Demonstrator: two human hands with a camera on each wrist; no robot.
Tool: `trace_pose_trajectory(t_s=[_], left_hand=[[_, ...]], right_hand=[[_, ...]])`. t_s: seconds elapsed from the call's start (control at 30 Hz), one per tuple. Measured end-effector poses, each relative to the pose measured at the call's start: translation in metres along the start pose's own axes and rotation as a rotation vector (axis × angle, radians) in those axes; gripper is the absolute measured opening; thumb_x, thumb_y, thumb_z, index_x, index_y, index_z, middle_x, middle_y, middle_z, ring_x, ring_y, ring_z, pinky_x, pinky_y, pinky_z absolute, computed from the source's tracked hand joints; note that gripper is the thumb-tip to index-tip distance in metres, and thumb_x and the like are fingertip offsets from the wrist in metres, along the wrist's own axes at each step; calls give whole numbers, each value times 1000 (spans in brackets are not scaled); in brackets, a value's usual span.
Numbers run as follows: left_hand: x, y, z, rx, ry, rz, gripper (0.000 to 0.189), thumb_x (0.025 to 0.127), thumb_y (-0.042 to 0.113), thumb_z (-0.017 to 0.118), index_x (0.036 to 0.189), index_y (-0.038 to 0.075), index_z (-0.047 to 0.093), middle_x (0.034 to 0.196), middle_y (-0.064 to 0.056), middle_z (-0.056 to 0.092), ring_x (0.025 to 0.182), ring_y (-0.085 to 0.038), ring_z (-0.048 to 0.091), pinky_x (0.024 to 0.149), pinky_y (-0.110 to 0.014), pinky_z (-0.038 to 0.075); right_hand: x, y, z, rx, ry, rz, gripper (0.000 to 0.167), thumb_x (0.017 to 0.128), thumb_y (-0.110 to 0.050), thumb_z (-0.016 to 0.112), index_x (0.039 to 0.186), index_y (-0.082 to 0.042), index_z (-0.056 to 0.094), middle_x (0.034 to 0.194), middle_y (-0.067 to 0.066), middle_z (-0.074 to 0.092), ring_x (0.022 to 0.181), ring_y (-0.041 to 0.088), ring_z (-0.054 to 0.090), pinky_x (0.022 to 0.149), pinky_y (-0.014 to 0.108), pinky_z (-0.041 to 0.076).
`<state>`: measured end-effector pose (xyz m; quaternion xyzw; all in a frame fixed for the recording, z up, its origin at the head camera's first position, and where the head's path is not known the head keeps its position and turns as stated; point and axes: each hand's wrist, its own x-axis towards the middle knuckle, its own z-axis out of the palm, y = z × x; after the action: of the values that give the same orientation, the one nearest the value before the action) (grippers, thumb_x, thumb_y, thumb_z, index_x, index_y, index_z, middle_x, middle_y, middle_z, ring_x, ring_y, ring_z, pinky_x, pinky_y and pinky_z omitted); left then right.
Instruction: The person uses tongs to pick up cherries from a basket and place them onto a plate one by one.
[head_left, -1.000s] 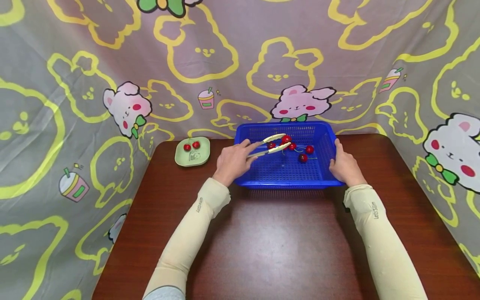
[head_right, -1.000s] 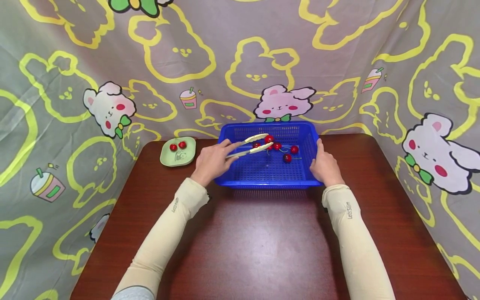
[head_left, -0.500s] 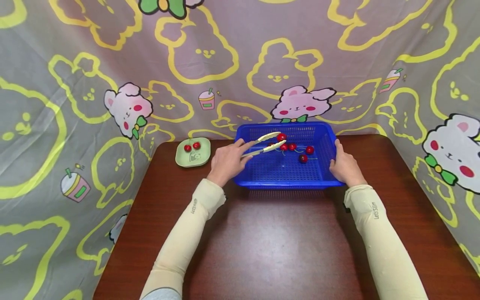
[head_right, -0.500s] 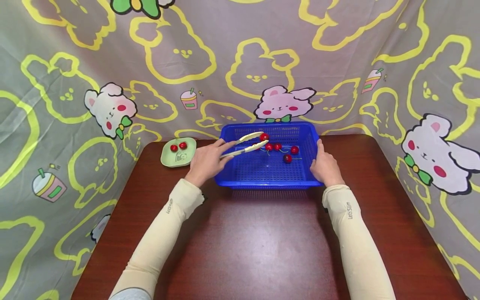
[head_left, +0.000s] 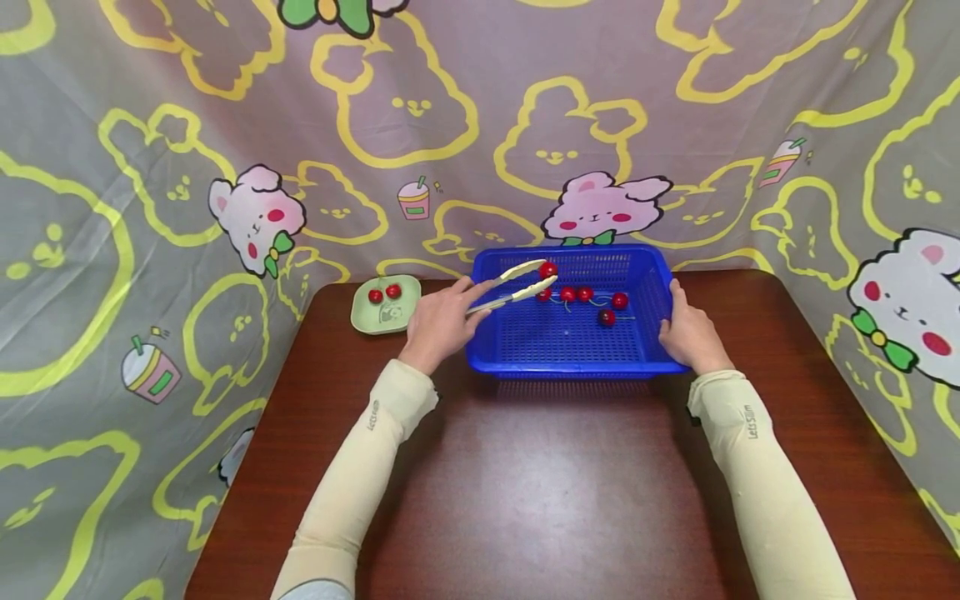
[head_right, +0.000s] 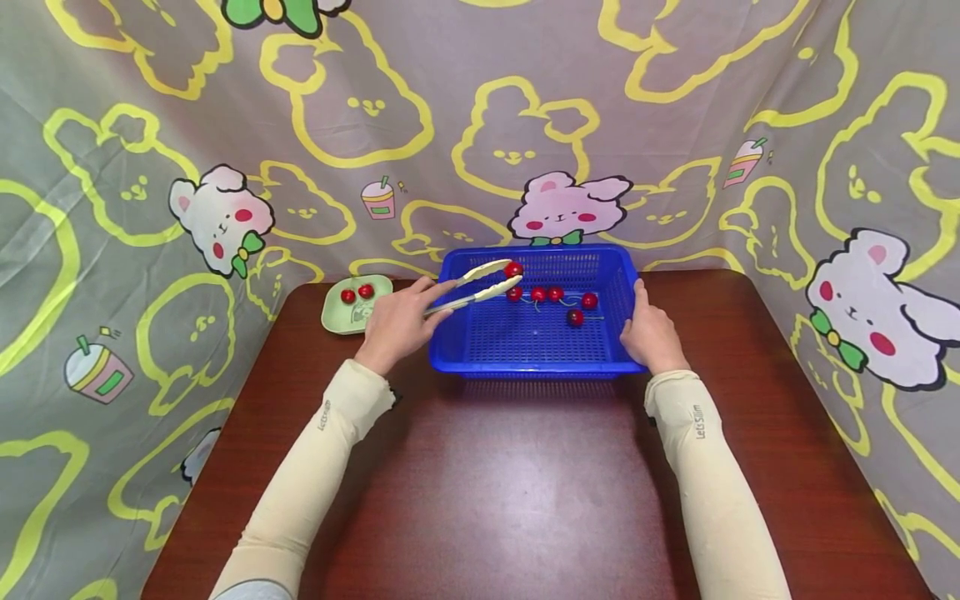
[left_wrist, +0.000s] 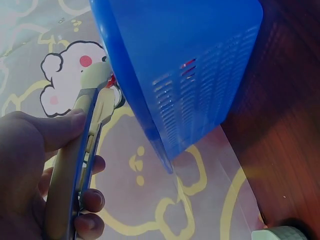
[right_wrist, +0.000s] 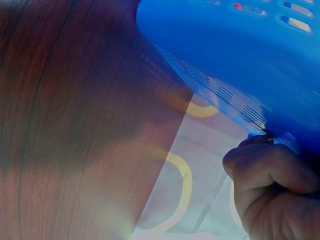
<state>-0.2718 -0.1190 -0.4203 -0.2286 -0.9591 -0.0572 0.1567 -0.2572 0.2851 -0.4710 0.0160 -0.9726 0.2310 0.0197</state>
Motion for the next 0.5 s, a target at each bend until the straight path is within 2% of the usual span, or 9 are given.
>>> trace_pose_trajectory(t_s=[0.5], left_hand=[[-11,-17,-6,-51,43,-38,48,98,41,70,144,32,62,100,1,60,57,-20,48,48,-34,37]], right_hand=[[0,0,-1,0,0,1,77,97,-8,47,161,9,6,125,54,49,108,68,55,95,71,43]])
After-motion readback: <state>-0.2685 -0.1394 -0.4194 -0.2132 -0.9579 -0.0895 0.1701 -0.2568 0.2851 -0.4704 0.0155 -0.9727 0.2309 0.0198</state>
